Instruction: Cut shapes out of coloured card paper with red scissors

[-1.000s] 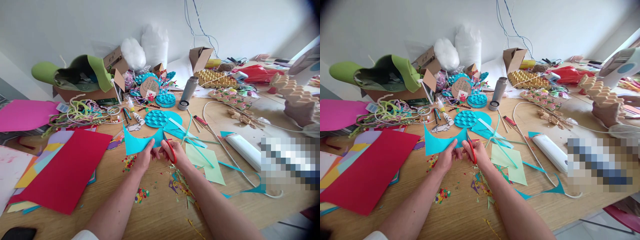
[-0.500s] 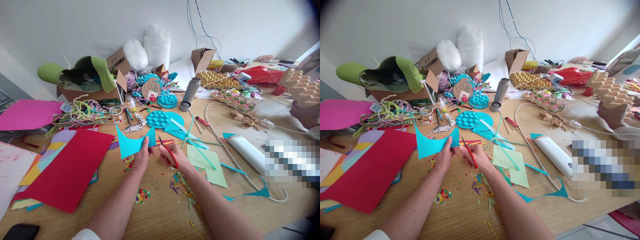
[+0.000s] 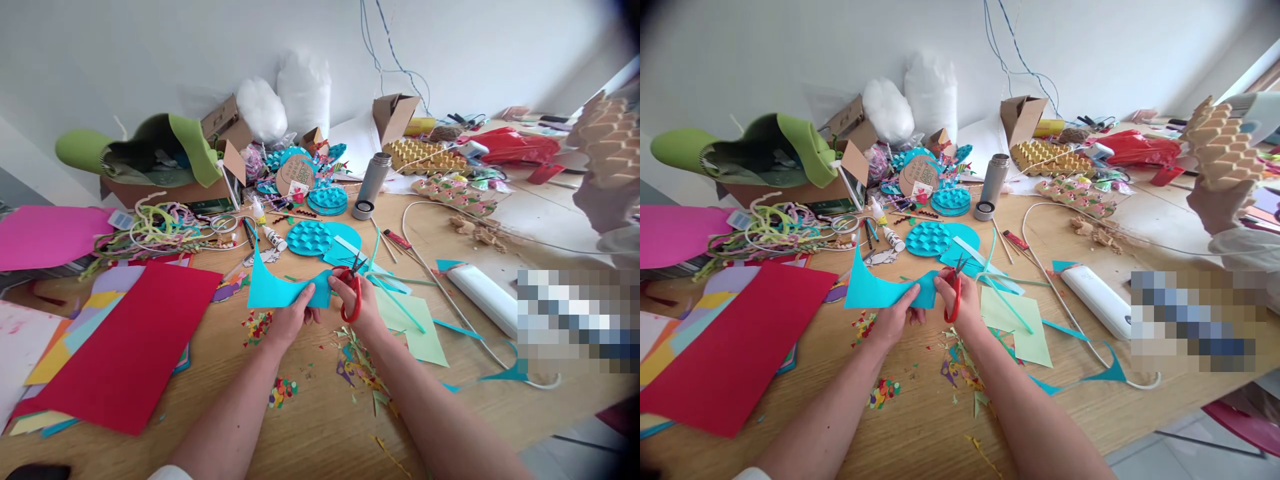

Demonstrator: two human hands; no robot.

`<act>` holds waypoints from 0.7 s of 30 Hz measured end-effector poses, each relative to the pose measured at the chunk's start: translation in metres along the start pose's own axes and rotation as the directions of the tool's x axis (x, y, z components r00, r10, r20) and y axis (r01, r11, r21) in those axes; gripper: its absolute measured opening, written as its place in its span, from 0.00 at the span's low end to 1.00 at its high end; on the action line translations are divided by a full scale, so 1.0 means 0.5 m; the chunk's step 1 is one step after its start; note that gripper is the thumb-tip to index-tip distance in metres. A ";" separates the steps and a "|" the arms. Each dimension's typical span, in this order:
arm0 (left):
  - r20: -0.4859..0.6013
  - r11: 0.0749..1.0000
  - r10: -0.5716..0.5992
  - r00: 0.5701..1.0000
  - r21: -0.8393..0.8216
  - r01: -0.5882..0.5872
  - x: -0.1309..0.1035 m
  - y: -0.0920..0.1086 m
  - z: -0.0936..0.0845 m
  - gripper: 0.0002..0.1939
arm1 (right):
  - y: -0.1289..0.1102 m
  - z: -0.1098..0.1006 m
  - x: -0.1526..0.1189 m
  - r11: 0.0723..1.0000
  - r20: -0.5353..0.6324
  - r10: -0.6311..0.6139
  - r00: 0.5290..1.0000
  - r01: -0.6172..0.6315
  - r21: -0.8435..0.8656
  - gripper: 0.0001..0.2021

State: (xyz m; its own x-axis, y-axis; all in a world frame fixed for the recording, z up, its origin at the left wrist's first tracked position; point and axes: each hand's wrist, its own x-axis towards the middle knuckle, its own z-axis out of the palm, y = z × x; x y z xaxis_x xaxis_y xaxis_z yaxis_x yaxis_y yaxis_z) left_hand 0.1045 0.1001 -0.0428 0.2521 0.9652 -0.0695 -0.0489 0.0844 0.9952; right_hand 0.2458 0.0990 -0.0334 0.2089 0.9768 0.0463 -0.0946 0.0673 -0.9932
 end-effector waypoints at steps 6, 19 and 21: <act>0.099 0.998 -0.052 0.994 -0.016 0.054 0.002 -0.011 -0.010 0.25 | 0.004 -0.006 0.010 0.993 0.100 0.078 0.992 -0.086 0.077 0.12; -0.332 0.991 -0.118 0.936 -0.100 0.090 0.023 0.002 -0.021 0.27 | -0.016 0.003 -0.023 0.887 0.313 0.186 0.931 -0.023 -0.461 0.26; -0.349 0.990 -0.115 0.930 -0.112 0.080 0.025 -0.003 -0.022 0.27 | -0.011 0.006 -0.023 0.859 0.351 0.213 0.912 -0.004 -0.512 0.26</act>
State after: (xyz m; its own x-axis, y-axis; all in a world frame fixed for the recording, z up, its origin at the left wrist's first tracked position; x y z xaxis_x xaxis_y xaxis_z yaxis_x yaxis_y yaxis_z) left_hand 0.0971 0.1148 -0.0457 -0.0969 0.9745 -0.2025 -0.1371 0.1884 0.9725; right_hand 0.2410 0.0878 -0.0283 -0.1712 0.9763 -0.1323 0.4160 -0.0501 -0.9080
